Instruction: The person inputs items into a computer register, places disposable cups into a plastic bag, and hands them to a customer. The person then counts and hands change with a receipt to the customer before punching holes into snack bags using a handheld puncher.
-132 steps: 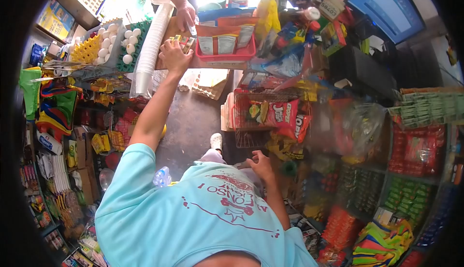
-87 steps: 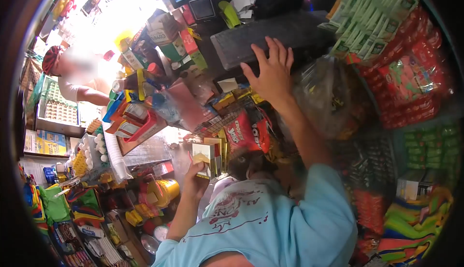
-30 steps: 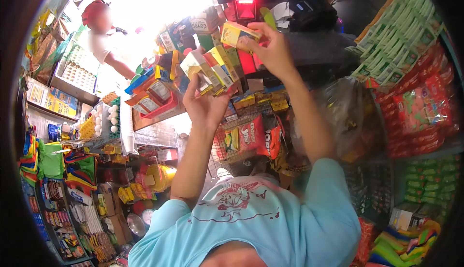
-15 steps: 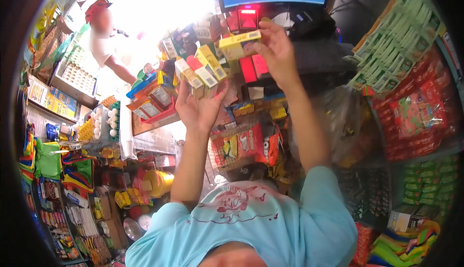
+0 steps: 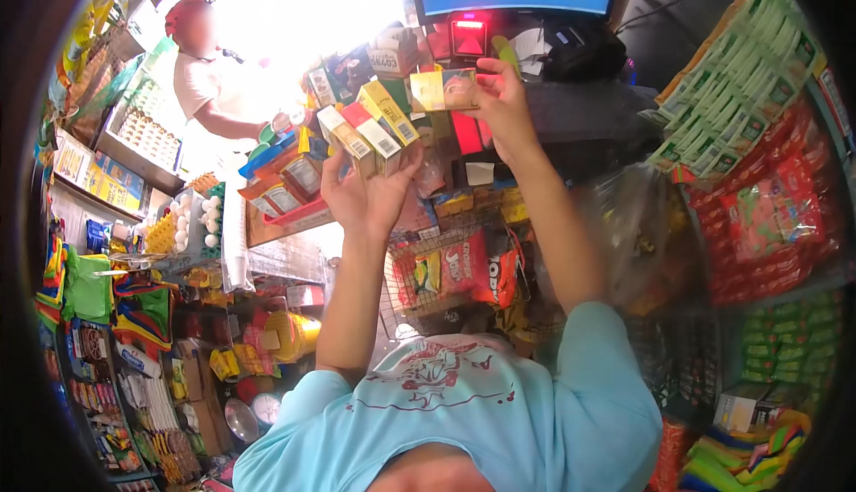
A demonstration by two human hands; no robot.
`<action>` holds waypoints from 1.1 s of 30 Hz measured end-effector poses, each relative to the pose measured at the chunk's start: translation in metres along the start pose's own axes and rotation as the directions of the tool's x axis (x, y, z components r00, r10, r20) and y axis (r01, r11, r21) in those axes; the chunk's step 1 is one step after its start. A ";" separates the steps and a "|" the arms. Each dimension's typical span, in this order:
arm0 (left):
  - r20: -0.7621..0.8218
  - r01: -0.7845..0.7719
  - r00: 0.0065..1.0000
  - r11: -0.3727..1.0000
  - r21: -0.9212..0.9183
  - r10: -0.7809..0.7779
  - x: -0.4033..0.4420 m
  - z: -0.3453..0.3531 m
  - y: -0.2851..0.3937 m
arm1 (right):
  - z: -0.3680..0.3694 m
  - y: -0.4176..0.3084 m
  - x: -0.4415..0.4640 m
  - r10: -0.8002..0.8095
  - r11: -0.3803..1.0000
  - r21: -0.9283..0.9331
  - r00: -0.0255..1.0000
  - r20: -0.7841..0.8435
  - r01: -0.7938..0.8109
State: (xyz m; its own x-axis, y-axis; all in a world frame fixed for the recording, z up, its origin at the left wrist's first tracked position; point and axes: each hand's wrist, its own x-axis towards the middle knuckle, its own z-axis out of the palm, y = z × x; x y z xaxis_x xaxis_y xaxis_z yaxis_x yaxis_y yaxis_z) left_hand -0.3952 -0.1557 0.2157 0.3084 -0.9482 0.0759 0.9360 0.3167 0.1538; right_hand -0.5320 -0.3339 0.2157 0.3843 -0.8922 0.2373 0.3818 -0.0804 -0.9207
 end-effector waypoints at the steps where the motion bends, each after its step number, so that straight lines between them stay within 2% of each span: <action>1: 0.005 -0.006 1.000 1.000 0.017 0.006 0.000 0.003 0.000 | 0.000 0.001 0.002 -0.002 0.999 0.041 1.000 0.005 0.001; 2: 0.011 -0.012 1.000 0.999 0.033 0.012 -0.001 0.004 0.001 | -0.003 0.000 0.003 0.021 1.000 -0.019 1.000 0.004 -0.021; 5: 0.046 -0.018 0.999 0.999 0.029 0.017 0.000 -0.002 0.001 | -0.010 0.005 0.007 0.080 0.996 -0.024 0.997 -0.016 -0.080; 6: 0.045 -0.014 0.999 0.999 0.032 0.013 0.000 -0.001 0.001 | -0.003 -0.001 -0.003 0.017 0.997 -0.076 0.998 -0.056 -0.021; 9: 0.065 -0.023 0.998 0.998 0.059 0.019 -0.002 0.003 0.002 | -0.018 0.000 -0.003 -0.060 0.995 0.083 0.997 0.054 0.056; 10: 0.060 -0.023 0.998 0.998 0.061 0.019 0.001 0.003 0.002 | -0.013 -0.002 -0.009 -0.064 0.989 0.131 0.997 -0.035 0.068; 11: 0.059 -0.022 0.998 0.998 0.064 0.018 0.003 0.004 0.001 | -0.013 -0.011 -0.015 -0.042 0.999 0.033 0.991 0.128 0.038; 13: 0.061 -0.007 0.998 0.990 0.141 -0.001 0.006 0.007 -0.005 | -0.012 -0.031 -0.029 0.046 0.985 -0.171 0.904 0.425 0.030; 14: 0.063 0.003 0.998 0.984 0.179 -0.014 0.008 0.009 -0.008 | 0.000 -0.035 -0.043 0.179 0.960 -0.271 0.904 0.388 -0.074; 15: 0.069 0.025 0.997 0.981 0.192 -0.039 0.010 0.007 -0.011 | 0.008 -0.034 -0.048 0.196 0.929 -0.368 0.891 0.410 -0.035; 17: 0.087 0.072 0.992 0.973 0.221 -0.093 0.017 0.002 -0.019 | 0.009 -0.025 -0.047 -0.046 0.897 -0.387 0.916 0.399 0.214; 20: 0.146 0.099 0.980 0.972 0.214 -0.132 0.029 0.011 -0.033 | -0.021 -0.008 -0.029 -0.189 0.958 -0.208 0.980 0.063 0.199; 23: 0.205 0.107 0.969 0.984 0.145 -0.136 0.055 0.000 -0.045 | -0.036 -0.040 -0.037 -0.095 0.995 -0.006 0.976 -0.198 0.096; 25: 0.221 0.091 0.968 0.988 0.122 -0.117 0.077 -0.011 -0.055 | -0.049 -0.044 -0.042 -0.113 0.992 0.032 0.966 -0.231 0.123; 28: 0.140 0.079 0.985 0.987 0.139 -0.098 0.097 -0.024 -0.067 | -0.062 -0.045 -0.051 -0.084 0.993 0.055 0.958 -0.276 0.102; 33: 0.063 0.024 0.997 0.972 0.235 -0.040 0.101 -0.024 -0.076 | -0.078 -0.042 -0.070 0.008 0.998 0.057 0.960 -0.280 0.008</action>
State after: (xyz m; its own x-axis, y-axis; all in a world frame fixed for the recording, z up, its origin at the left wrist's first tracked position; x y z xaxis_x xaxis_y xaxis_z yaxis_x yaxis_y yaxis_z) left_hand -0.4309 -0.2758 0.1876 0.2593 -0.9568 0.1313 0.8770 0.2903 0.3829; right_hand -0.6405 -0.3031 0.2133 0.1367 -0.9816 0.1332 0.4324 -0.0619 -0.8996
